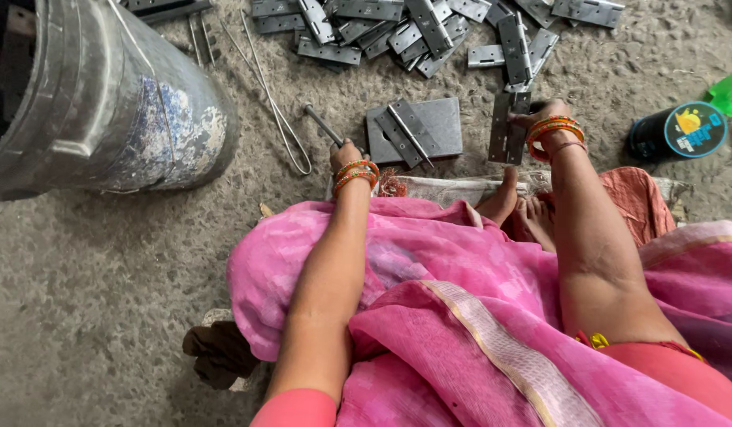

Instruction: The person sits on the ground and repeatedly assembles metal hinges by placing them on a metal block, inserting a pin, and striking it with a hammer. The person then removes the assembled hinge and places it into a nearby bucket.

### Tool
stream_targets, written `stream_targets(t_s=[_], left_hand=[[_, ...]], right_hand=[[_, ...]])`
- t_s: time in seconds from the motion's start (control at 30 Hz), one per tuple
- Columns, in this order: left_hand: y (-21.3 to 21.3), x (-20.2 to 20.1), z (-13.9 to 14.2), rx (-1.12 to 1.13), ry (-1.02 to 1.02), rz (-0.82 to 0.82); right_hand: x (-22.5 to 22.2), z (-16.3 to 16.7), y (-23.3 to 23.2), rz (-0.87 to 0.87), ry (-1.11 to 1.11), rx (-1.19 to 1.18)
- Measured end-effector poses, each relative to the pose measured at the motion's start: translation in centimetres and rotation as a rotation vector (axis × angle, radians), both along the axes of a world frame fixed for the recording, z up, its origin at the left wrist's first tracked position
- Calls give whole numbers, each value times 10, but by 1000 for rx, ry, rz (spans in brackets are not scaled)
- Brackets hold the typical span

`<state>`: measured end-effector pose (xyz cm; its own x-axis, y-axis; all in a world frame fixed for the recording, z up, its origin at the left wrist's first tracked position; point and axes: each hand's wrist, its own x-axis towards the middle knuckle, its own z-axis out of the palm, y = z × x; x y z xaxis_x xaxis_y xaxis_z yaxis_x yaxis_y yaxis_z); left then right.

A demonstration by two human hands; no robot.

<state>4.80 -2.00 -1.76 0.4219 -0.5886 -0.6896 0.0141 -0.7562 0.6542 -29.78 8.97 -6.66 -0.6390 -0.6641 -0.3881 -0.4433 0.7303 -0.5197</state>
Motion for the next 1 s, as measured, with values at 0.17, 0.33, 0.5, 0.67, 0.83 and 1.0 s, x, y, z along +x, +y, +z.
stream_targets(t_s=[0.17,0.33,0.5,0.67,0.83,1.0], left_hand=[[-5,1,-9,-49,-18,-52],[-16,2,-38,-86,-164,-166],[-19,5,-32,-119,-65,-188],[-15,15,1,43,-135,-87],[-20,18,6,18,-20,7],[-25,27,-1,7,-21,42]], right_hand=[[30,-4,-27,-190,293,-448],[115,-18,-68,235,129,-663],[169,-31,-92,340,-11,-141],[171,-10,-117,554,454,-235],[238,-4,-192,485,412,-113],[249,-1,-189,415,360,-84]])
